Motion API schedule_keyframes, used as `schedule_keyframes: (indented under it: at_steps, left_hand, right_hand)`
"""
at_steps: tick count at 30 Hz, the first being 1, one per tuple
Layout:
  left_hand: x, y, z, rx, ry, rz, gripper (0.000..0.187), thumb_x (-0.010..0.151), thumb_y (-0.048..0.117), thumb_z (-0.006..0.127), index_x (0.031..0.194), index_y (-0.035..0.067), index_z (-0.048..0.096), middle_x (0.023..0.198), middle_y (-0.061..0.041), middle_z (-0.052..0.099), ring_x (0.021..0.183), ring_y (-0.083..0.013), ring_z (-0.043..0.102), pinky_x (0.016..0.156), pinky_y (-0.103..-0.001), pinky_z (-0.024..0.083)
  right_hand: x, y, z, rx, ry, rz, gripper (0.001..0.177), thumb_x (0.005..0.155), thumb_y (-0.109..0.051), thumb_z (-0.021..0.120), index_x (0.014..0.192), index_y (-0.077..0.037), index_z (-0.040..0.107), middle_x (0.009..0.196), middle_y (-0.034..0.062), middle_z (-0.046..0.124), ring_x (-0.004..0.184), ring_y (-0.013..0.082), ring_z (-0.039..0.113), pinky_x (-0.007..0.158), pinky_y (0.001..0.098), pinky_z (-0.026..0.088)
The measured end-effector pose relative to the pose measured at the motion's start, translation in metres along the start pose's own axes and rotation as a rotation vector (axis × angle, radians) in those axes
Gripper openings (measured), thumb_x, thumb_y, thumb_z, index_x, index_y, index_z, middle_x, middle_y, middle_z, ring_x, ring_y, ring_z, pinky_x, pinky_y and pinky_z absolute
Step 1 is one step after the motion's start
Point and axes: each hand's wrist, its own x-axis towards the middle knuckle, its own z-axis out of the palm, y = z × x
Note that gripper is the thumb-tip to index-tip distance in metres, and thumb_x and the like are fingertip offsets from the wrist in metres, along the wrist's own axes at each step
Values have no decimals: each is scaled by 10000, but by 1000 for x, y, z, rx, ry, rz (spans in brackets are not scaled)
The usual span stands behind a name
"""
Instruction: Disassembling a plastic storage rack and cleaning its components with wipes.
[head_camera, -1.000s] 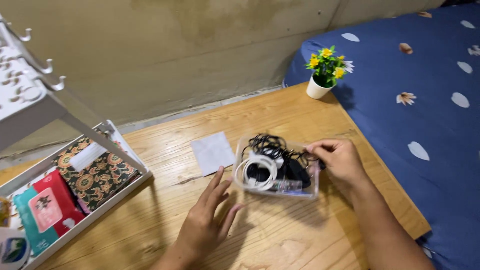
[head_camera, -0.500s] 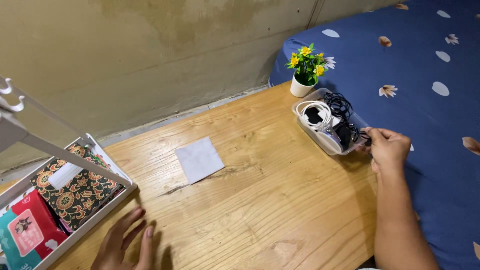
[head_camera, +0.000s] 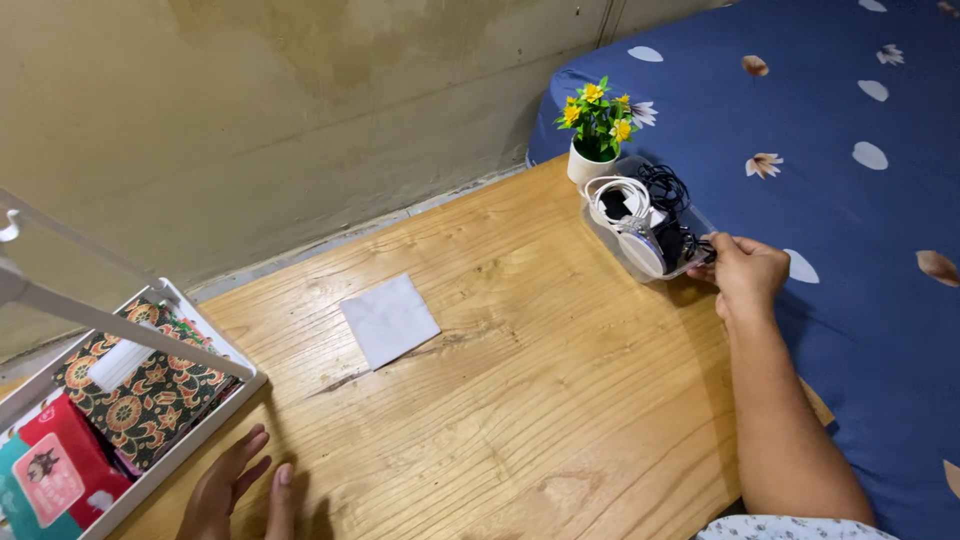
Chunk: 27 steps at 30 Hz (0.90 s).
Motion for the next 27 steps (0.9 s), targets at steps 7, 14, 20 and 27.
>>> schedule_keyframes:
  at_steps: [7,14,20,27]
  left_hand:
    - [-5,139,13,270,395,145,370,884,70,740,1239,2,664,1292,-179,692,1177,-270,709,938,-372,612]
    - [-9,142,-8,357,393,267,334,880,104,767,1201,58,687,1252,-127,716,1080,-251,738,882,-344,611]
    - [-12,140,-28,397,475,267,312,922,151,767,1207,69,668,1209,-131,720,1054,-280,720,882,-371,591]
    - [-9,133,-47,443,540,224,337,902,116,758,1213,48,648,1154,-166,715,1098,-342,695,952,-423,551]
  right_hand:
    - [-14,-9,-14,-221,-63,30,384,1033,-337,761,966,37,703,770,138,639,592,232,680,451,355,510]
    - [-41,18,12,-661,41,-1066,247,1095,-166,755,1217,28,664,1106,93,680,931,170,610,809,258,513]
    - [-179,-41,70,-444,-371,-803,211,1111,-98,707,1292,7,677,1106,117,609,773,120,520,688,228,420]
    - [-298,-96,134,-511,-791,-877,215,932,-98,757,1140,-44,754,1025,121,707,729,160,680,697,320,568]
